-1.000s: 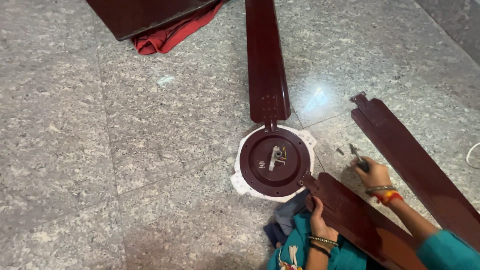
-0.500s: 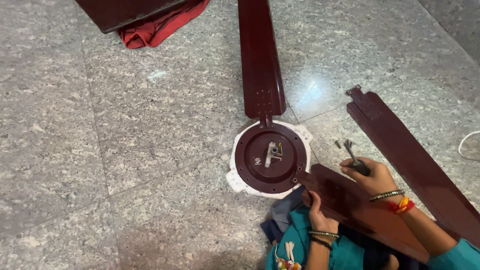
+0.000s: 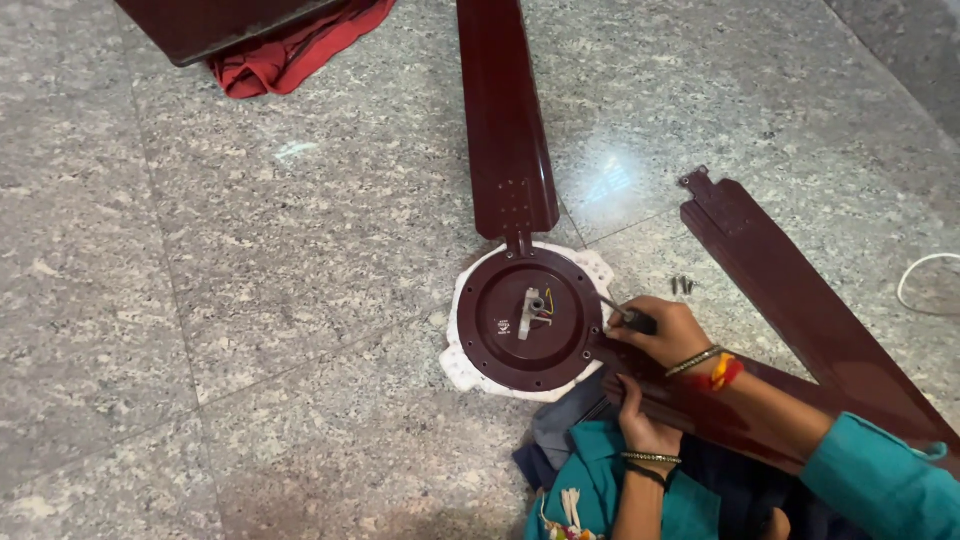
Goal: The person attaches ceiling fan blades to the fan motor housing using a screwdriver. They align each blade and tighten the screws to secure it in place.
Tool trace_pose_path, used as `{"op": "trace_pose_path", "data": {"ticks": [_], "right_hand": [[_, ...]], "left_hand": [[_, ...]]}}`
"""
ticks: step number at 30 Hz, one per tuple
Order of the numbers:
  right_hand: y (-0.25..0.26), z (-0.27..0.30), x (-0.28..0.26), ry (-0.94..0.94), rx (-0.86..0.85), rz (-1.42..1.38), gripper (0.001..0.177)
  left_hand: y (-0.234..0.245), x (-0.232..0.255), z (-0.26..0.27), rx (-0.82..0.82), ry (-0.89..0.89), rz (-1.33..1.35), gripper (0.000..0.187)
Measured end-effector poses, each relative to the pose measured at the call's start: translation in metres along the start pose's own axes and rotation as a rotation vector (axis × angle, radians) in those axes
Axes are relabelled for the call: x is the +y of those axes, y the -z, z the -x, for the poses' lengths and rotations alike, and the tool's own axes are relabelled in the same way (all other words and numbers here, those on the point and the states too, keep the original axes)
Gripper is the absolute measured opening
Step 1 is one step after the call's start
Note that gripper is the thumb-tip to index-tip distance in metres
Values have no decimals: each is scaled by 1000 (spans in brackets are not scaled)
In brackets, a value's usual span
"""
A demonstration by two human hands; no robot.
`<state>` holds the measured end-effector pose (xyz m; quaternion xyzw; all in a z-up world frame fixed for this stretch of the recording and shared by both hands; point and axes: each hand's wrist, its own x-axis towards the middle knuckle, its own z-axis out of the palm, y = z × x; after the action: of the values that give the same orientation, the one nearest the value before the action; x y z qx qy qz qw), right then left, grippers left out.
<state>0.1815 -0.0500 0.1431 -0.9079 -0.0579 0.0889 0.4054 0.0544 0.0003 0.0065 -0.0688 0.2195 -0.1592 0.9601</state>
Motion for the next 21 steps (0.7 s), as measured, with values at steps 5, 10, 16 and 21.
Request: {"op": "trace_pose_path", "data": {"ticks": [5, 10, 16, 21], "right_hand": [[-9, -10, 8, 65, -31, 57, 26], [-11, -15, 7, 90, -29, 84, 24], [-10, -14, 5, 124, -3, 79, 23], [-12, -15, -1, 141, 0, 87, 21]], "left_hand": [[1, -2, 0, 6, -7, 4, 53], [-1, -1, 1, 23, -5, 5, 54], [0, 2, -3, 23, -22, 6, 51], [4, 3, -4, -9, 3, 21, 50]]}}
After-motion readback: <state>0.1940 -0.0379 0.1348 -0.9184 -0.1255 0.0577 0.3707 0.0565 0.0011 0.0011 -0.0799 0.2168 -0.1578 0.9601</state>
